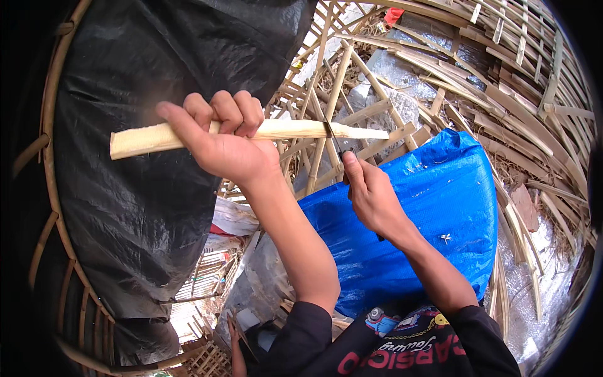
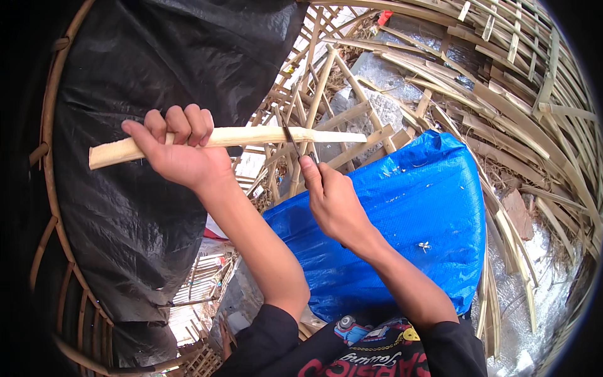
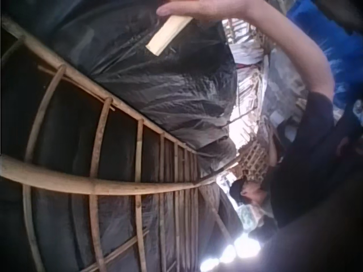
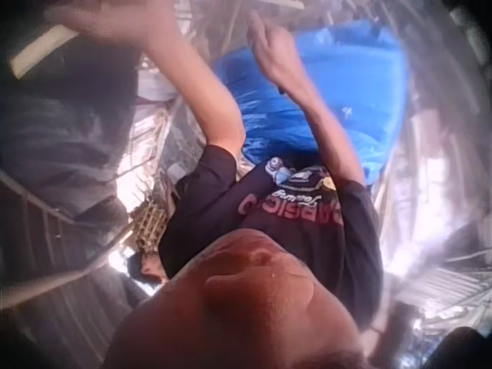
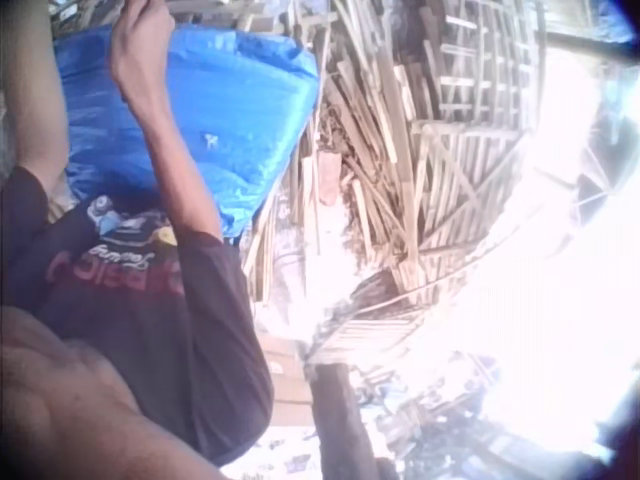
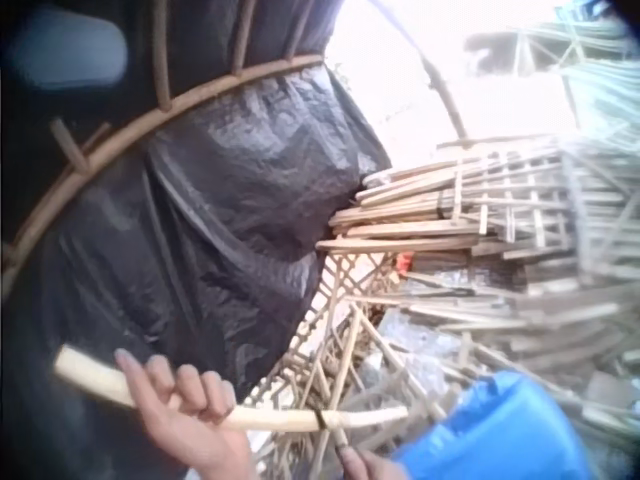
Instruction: The person shaves a strip of bamboo using a pocket knife, repeatedly scraping the blade along the length of the wood while holding it by hand.
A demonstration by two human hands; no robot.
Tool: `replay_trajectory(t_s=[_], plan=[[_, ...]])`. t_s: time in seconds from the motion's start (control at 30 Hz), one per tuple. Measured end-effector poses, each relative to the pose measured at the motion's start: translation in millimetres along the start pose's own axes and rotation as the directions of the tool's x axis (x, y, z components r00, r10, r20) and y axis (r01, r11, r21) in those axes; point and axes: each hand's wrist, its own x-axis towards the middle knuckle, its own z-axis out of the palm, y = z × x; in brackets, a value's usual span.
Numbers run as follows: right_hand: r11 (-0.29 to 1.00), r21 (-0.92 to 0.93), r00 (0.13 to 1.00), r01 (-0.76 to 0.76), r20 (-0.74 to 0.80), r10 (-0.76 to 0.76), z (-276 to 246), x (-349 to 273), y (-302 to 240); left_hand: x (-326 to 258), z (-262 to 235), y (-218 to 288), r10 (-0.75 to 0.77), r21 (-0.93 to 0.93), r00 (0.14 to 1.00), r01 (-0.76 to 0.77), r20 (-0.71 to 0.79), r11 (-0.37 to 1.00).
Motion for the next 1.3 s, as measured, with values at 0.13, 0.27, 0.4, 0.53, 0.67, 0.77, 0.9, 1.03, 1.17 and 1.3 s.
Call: replay_trajectory(t_s=[0.13, 0.27, 0.4, 0.53, 0.67, 0.77, 0.9, 1.03, 1.17, 1.3], plan=[[0.977, -0.201, 0.997, 0.069, -0.032, -0.077, -8, 0, 5, -10, -13, -1, 0.009, -0.057, 0.999, -0.006, 0.039, 0.998], [0.962, -0.269, 0.996, 0.049, -0.059, -0.067, -12, 9, 9, -11, -25, -3, -0.004, 0.025, 0.999, 0.005, -0.038, 1.000], [0.962, -0.245, 0.993, 0.117, 0.000, -0.121, -1, -2, -9, -13, -20, 8, -0.009, -0.045, 1.000, 0.008, -0.020, 0.999], [0.961, -0.253, 0.993, 0.115, -0.003, -0.120, 0, 0, -14, -8, -8, 10, 0.027, -0.023, 0.999, -0.027, 0.030, 0.999], [0.977, -0.212, 1.000, 0.023, -0.002, -0.024, -8, 8, -7, 0, 8, 5, 0.062, 0.135, 0.996, -0.053, -0.063, 0.989], [0.992, -0.127, 0.998, 0.019, -0.052, -0.025, -7, 10, -11, 7, 5, -15, -0.006, 0.037, 1.000, 0.006, -0.014, 0.999], [0.976, -0.211, 0.999, 0.050, -0.003, -0.052, -6, 7, -26, -1, -4, -35, -0.020, 0.046, 0.999, 0.022, -0.033, 0.999], [0.955, -0.293, 0.998, 0.041, -0.034, -0.053, -12, 18, -7, 0, -20, -38, -0.035, -0.038, 0.997, 0.038, 0.074, 0.999], [0.932, -0.362, 0.999, -0.028, -0.032, 0.018, -24, 29, 1, -3, -34, -36, -0.001, -0.058, 0.991, 0.008, 0.132, 0.998], [0.941, -0.336, 0.999, 0.043, 0.019, -0.039, -16, 15, -18, -11, -54, -38, -0.033, -0.227, 0.995, 0.055, 0.099, 0.972]])
